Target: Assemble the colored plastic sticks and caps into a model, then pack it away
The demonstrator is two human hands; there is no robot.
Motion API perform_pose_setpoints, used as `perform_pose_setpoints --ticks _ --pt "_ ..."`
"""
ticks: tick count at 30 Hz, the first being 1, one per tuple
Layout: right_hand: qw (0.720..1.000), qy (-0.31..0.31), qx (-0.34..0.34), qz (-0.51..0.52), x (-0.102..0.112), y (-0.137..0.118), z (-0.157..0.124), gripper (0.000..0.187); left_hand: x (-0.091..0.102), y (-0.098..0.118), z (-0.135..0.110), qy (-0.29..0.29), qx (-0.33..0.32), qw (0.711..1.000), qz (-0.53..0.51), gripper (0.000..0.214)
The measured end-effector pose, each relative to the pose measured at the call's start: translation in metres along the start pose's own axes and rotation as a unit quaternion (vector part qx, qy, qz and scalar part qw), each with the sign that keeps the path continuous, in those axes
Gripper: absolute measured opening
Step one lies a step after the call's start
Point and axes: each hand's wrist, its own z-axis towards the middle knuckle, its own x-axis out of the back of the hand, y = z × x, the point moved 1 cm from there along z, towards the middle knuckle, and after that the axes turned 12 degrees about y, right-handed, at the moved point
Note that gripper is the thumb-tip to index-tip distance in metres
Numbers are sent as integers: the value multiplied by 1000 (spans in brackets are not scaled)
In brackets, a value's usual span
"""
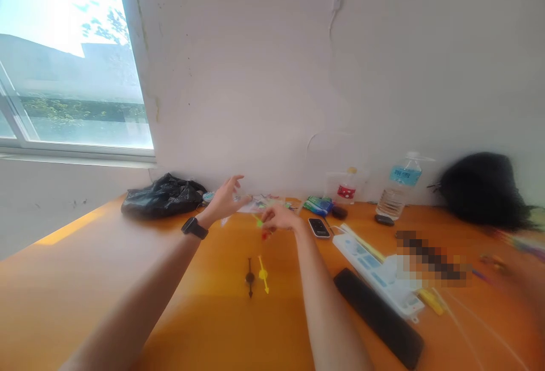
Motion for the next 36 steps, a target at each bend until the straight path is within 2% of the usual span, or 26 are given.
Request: perform_pose_setpoints --ticks 3,4,8,11,14,19,22,26,31,34,36 --pt "992 111 49 30 29 -8 -10 37 -2 1 0 -7 -1 1000 -5 69" --pt "982 169 69 37 39 -13 -15 39 -3 2 -1 -12 -3 1000 -7 69" --pt "914 359 159 105 65 -45 -38 44 -7 12 -4 -25 -20 999 -28 71" --pt "870 420 219 132 62 -72 -49 42 -9 22 -7 -27 -32 998 -46 72" --pt "858 425 264 113 47 -94 -51 35 -11 33 -8 -21 -44 997 -58 75" --pt "859 406 310 38 22 -113 -51 18 -7 48 -9 -16 -54 996 -62 72" --pt "853 414 316 -24 16 -118 -54 11 -5 55 -8 -9 -63 996 -56 69" --pt "863 403 300 -59 14 -119 -55 10 -5 58 -8 2 -61 997 -40 59" --pt "857 421 297 18 15 -117 -48 17 -6 58 -7 5 -64 997 -45 65" --pt "861 410 284 98 14 -115 -45 22 -4 59 -6 3 -64 997 -53 70" --pt "866 400 277 111 13 -115 -45 20 -4 59 -6 4 -61 997 -54 71"
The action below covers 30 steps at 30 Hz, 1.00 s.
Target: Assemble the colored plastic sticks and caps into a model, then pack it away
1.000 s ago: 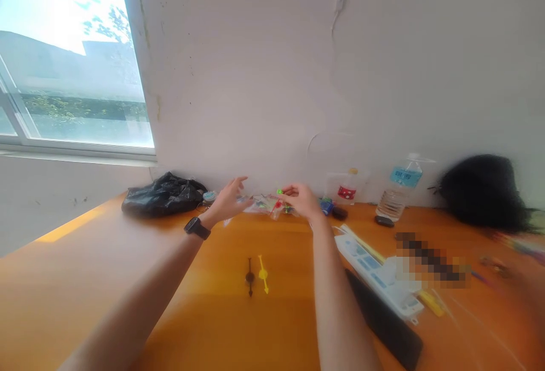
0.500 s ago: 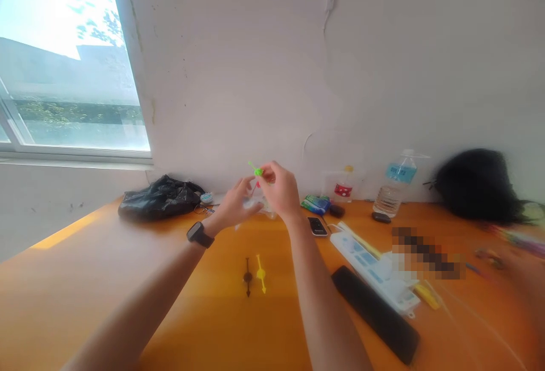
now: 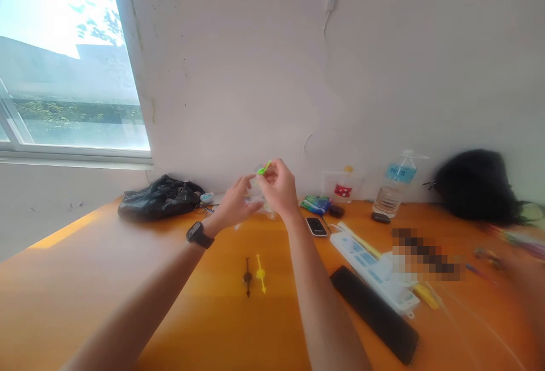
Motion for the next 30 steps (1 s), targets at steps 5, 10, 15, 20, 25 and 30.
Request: perform_pose_setpoints --ticks 5,10,15,20,25,30 --pt "988 -23 60 -140 0 1 -4 13 0 3 0 6 -1 1000 5 67" --pt "979 10 81 -184 2 1 -3 28 6 -1 2 6 -2 1000 12 66" --pt "960 -107 -3 -258 11 6 -4 27 13 -24 4 23 24 999 31 68" --pt "752 -490 -247 -364 1 36 -31 47 17 -38 5 24 40 998 47 68" --pt "648 -585 -364 -325 -26 75 -58 64 17 -35 5 14 39 998 55 67" --pt "661 -624 -371 -191 -35 88 -75 60 17 -33 5 3 42 997 60 68"
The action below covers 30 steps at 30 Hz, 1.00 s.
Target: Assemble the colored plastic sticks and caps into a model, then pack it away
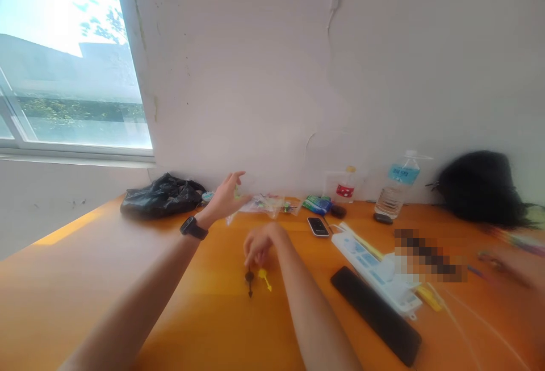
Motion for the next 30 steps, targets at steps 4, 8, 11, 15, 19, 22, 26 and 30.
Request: perform_pose_setpoints --ticks 4,8,11,15,19,22,26,30 --pt "993 19 91 67 0 -2 -13 56 -1 0 -1 -3 -7 1000 1 68" --pt "975 88 169 113 25 -9 -49 47 -1 0 -2 -5 -9 1000 2 68" --pt "933 181 264 165 50 -14 -87 42 -3 1 -2 -5 -16 1000 0 67" --pt "789 409 355 290 70 -22 -124 35 -4 7 -2 11 -46 999 -6 67" --pt "667 584 364 285 71 -36 -128 32 -4 15 -4 23 -61 998 -3 68" --pt "658 623 363 217 65 -45 -121 28 -4 20 -5 20 -58 998 -3 69" --pt "694 606 369 120 56 -53 -114 18 -5 24 -6 20 -35 999 -3 69" --pt "720 584 372 42 51 -56 -115 11 -5 23 -5 21 -13 1000 3 69"
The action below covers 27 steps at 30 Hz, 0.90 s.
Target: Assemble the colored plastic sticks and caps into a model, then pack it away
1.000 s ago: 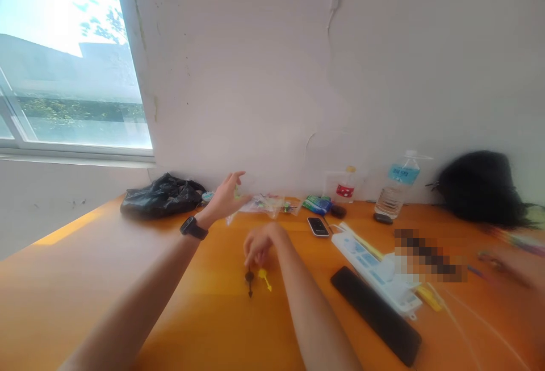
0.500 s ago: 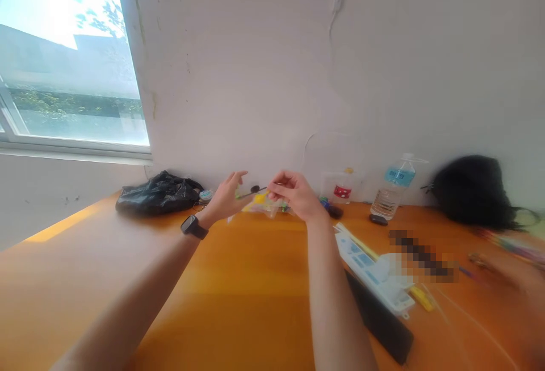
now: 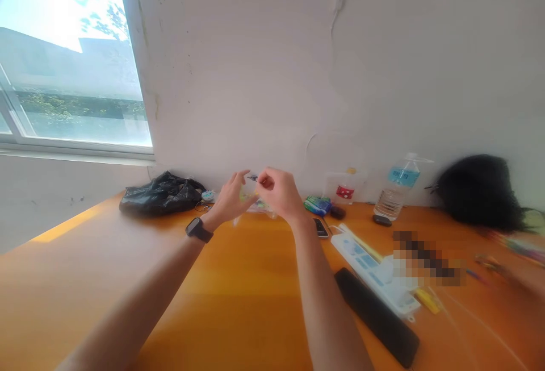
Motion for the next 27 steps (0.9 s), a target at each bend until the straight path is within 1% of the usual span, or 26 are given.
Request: perform_pose_setpoints --ticks 5,9,14,18,21,23,25,26,27 --pt "1000 -10 -1 -16 3 -1 -1 10 0 -2 1 1 3 1000 0 69" --pt "999 -31 -12 -16 1 0 0 13 -2 6 -1 6 -17 1000 -12 68" --pt "998 17 13 -52 1 7 2 17 -6 12 -5 -7 -17 999 -37 68" --pt "995 6 18 -97 -1 16 2 11 -12 9 -8 -14 -4 998 -61 67" --pt "994 -12 5 -111 -2 26 2 17 -21 2 -12 -20 11 997 -78 66" --pt "990 -34 -10 -136 0 36 0 26 -28 -5 -14 -30 22 996 -77 66" --pt "982 -89 -40 -162 4 50 -3 34 -33 -12 -17 -44 30 996 -69 67" --pt "974 -139 -70 -166 6 57 -6 35 -36 -15 -18 -51 34 996 -64 68" --pt "957 -213 -113 -159 8 65 -11 35 -37 -18 -19 -55 37 996 -59 68"
